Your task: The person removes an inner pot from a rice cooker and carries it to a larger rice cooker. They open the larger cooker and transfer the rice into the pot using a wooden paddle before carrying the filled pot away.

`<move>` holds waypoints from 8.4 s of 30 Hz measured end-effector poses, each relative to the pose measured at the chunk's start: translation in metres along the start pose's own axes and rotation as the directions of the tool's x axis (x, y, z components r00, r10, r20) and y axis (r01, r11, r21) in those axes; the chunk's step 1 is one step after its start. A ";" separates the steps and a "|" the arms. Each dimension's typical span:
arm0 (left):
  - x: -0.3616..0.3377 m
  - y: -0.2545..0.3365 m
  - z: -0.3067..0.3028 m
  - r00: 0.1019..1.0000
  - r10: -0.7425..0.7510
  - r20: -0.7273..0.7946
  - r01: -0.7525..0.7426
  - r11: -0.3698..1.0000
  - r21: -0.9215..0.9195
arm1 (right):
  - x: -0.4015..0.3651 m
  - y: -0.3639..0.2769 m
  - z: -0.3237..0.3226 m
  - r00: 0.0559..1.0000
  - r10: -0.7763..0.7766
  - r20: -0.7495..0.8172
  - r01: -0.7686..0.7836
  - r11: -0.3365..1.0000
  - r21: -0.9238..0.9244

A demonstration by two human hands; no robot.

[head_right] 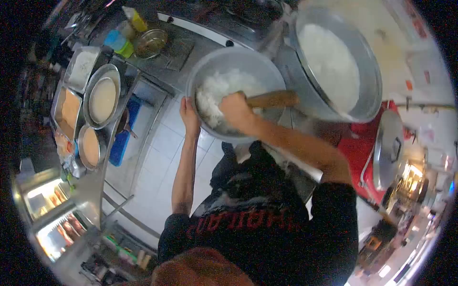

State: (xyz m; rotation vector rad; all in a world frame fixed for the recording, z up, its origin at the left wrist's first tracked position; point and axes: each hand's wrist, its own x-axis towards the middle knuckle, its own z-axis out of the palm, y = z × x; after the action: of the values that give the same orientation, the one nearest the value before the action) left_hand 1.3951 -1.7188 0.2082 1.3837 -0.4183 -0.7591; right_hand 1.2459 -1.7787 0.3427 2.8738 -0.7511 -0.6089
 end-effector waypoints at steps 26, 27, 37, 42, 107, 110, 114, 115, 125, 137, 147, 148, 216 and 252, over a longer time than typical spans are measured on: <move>0.000 -0.001 0.004 0.986 0.169 -0.002 -0.166 0.974 0.157 | -0.028 0.039 0.042 0.983 -0.020 -0.183 0.032 0.997 0.064; 0.000 -0.002 0.004 0.984 0.178 -0.015 -0.172 0.964 0.204 | -0.040 0.041 0.034 0.992 -0.017 -0.129 0.023 0.999 0.049; -0.003 0.001 0.004 0.993 0.120 0.005 -0.120 0.991 0.062 | -0.108 0.062 0.031 0.987 0.149 -0.058 -0.135 0.972 0.194; -0.005 -0.002 0.003 0.995 0.096 -0.007 -0.095 0.995 0.037 | -0.111 0.060 0.031 0.946 0.202 -0.253 -0.149 0.965 0.213; 0.018 0.009 -0.029 0.975 0.048 0.217 -0.191 0.678 0.710 | -0.191 0.423 0.093 0.786 0.618 0.032 -0.571 0.703 0.424; 0.007 0.020 -0.008 0.999 -0.016 0.036 -0.007 0.823 0.568 | -0.194 0.417 0.082 0.779 0.624 0.057 -0.589 0.699 0.406; 0.010 0.026 0.000 0.994 -0.051 0.093 0.010 0.917 0.398 | -0.186 0.403 0.061 0.795 0.605 -0.040 -0.588 0.786 0.192; 0.012 0.020 -0.004 0.998 -0.037 0.057 0.012 0.919 0.393 | -0.183 0.406 0.060 0.806 0.588 -0.068 -0.573 0.804 0.161; 0.017 0.004 -0.012 0.999 -0.050 -0.009 0.050 0.930 0.365 | -0.159 0.405 0.094 0.863 0.498 -0.086 -0.462 0.846 0.265; 0.015 0.004 -0.013 0.997 -0.057 -0.056 0.074 0.927 0.369 | -0.176 0.402 0.114 0.872 0.480 -0.095 -0.396 0.806 0.441; 0.019 0.018 -0.013 0.970 -0.088 0.227 0.002 0.935 0.356 | -0.203 0.459 0.108 0.847 0.509 -0.155 -0.368 0.770 0.521; 0.019 0.012 -0.015 0.984 -0.063 0.166 0.003 0.940 0.341 | -0.211 0.463 0.109 0.831 0.528 -0.175 -0.364 0.754 0.547; 0.031 0.010 -0.021 0.983 -0.182 -0.009 0.161 0.850 0.501 | -0.128 0.600 -0.016 0.837 0.545 0.043 -0.529 0.827 -0.193; 0.040 -0.024 -0.042 0.985 -0.169 0.020 0.154 0.933 0.326 | -0.141 0.535 0.078 0.767 0.639 -0.059 -0.641 0.764 -0.066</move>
State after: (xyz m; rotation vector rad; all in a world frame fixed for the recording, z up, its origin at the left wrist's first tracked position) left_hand 1.4460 -1.7169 0.1714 1.7268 -0.4868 -0.8881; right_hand 0.8627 -2.1762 0.4296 2.2978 -1.5561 -0.4689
